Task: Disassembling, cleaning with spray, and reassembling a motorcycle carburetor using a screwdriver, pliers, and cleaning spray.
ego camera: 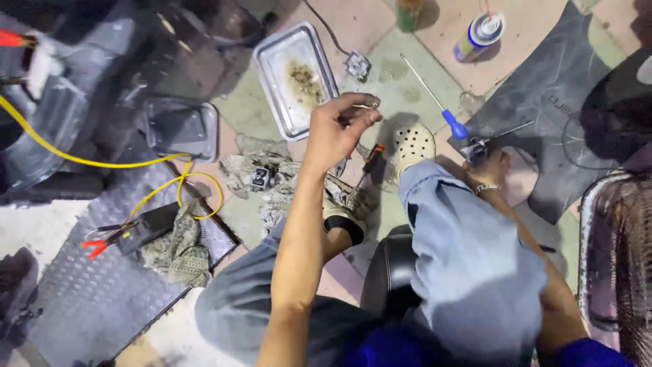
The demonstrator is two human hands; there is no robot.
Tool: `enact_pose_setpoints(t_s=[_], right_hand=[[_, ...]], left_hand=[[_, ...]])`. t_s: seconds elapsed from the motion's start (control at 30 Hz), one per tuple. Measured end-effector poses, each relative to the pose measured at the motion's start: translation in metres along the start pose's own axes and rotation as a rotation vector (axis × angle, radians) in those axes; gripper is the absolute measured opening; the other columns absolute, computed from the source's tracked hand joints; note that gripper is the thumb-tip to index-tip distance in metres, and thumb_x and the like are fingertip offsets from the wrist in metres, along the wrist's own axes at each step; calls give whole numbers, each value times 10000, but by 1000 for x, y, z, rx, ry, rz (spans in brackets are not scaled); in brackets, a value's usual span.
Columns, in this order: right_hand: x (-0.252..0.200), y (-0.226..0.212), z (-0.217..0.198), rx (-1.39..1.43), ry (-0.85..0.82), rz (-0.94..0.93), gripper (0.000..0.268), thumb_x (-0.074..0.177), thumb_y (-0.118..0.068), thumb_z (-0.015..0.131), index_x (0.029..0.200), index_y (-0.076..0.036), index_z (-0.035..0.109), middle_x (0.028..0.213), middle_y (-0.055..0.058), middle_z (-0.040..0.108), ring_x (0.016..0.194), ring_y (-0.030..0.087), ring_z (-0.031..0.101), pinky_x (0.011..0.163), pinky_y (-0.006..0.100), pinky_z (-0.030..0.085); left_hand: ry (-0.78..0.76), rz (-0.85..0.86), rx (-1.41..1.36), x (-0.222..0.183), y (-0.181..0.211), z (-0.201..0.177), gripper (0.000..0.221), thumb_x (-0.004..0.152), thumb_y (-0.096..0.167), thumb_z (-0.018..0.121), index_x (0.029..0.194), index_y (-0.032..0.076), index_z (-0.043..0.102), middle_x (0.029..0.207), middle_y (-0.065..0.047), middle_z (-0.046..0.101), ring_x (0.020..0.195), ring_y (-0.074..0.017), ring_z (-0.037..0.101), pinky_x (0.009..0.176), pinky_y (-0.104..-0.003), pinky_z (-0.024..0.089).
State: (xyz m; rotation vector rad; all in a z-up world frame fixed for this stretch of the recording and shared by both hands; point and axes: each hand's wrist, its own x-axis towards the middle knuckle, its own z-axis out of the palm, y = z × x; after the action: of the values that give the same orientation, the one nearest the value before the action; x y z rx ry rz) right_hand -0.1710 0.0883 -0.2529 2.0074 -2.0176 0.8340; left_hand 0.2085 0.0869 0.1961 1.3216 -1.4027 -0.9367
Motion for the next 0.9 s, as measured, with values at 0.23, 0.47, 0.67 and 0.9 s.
enact_pose_setpoints(t_s=[0.23, 0.47, 0.67, 0.9], right_hand=[[77, -59, -188, 558, -296, 348, 420, 860, -403, 845, 1180, -173, 699, 1071, 75, 717, 996, 286, 703, 894, 387, 552], [139, -180, -468, 1263, -64, 57, 262, 1073, 25, 629, 1310, 125, 582, 1098, 289, 676, 989, 372, 716, 862, 431, 597], [140, -228, -573, 1332, 40, -132, 298, 994, 6, 642, 1263, 133, 628, 1049, 289, 694, 958, 326, 738, 821, 409, 621], [134, -235, -599, 1245, 242, -277, 188, 882, 90, 802, 1038, 133, 706, 920, 231, 688, 848, 268, 718, 770, 385, 597]], left_hand=[[-8, 266, -89, -51, 110, 5, 187, 882, 15, 800, 1054, -10, 732, 1003, -154, 729, 936, -289, 763, 790, -338, 638], [70, 771, 66, -103, 209, 36, 156, 874, 79, 825, 1016, 100, 764, 945, -73, 754, 871, -242, 776, 756, -323, 640], [-5, 964, 74, -146, 263, 52, 114, 912, -2, 755, 1013, 51, 764, 1075, -126, 749, 1018, -328, 758, 865, -406, 625], [-45, 1088, -81, -171, 285, 60, 204, 880, -32, 782, 1070, 20, 730, 1014, -167, 742, 943, -385, 757, 817, -473, 638]])
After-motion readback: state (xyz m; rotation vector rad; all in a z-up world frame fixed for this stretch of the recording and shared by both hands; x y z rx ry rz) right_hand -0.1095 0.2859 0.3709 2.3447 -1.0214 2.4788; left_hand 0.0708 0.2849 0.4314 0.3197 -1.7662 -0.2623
